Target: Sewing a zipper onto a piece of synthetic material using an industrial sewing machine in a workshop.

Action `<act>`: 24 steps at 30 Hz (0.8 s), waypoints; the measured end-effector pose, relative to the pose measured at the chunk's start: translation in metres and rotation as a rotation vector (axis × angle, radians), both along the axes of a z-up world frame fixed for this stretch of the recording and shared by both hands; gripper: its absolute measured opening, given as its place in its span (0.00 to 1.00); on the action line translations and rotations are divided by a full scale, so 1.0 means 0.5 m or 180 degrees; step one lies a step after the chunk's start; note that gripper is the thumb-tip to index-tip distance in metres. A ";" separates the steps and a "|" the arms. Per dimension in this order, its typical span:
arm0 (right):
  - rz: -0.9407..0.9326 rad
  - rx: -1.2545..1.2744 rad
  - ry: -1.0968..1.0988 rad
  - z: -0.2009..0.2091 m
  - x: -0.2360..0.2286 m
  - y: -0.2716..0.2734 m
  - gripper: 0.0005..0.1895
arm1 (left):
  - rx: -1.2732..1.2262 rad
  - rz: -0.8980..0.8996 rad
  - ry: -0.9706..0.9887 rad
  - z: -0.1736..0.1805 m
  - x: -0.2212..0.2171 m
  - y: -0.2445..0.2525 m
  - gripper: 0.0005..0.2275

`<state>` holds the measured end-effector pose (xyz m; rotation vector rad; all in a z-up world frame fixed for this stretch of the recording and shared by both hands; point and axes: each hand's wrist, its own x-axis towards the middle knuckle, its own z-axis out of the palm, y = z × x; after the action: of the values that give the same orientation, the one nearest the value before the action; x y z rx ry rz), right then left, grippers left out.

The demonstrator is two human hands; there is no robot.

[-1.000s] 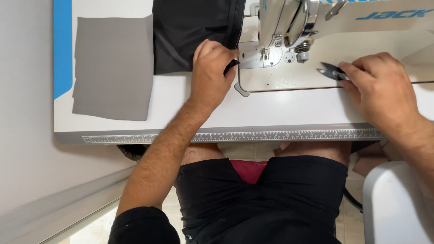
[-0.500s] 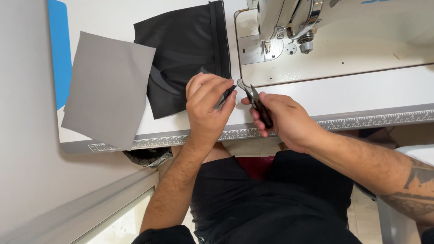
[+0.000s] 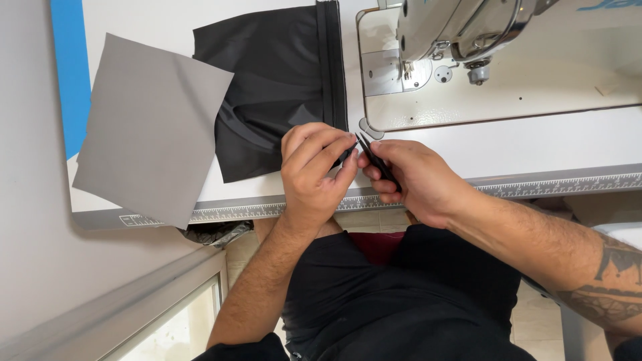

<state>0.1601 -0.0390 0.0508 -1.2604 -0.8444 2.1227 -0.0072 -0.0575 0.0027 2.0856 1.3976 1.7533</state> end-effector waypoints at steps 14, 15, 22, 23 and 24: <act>0.0081 0.0103 0.0112 -0.016 -0.021 -0.044 0.14 | 0.0172 0.0052 -0.0150 0.000 -0.019 -0.055 0.06; 0.0080 0.0153 0.0120 -0.021 -0.022 -0.047 0.14 | 0.0169 0.0047 -0.0146 -0.002 -0.019 -0.059 0.06; -0.0064 0.0598 -0.0087 -0.038 -0.003 -0.061 0.15 | 0.0147 -0.0022 -0.0242 0.001 -0.019 -0.081 0.07; -0.0057 0.0597 -0.0085 -0.035 0.003 -0.059 0.15 | 0.0146 -0.0015 -0.0240 0.005 -0.011 -0.092 0.07; -0.0169 0.0737 -0.0126 -0.032 0.009 -0.056 0.15 | 0.0236 -0.0085 -0.0311 0.010 -0.002 -0.101 0.06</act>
<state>0.1645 -0.0671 0.0349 -1.1931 -1.0296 1.9018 -0.0080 -0.1080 0.0076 2.0135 1.2926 1.8964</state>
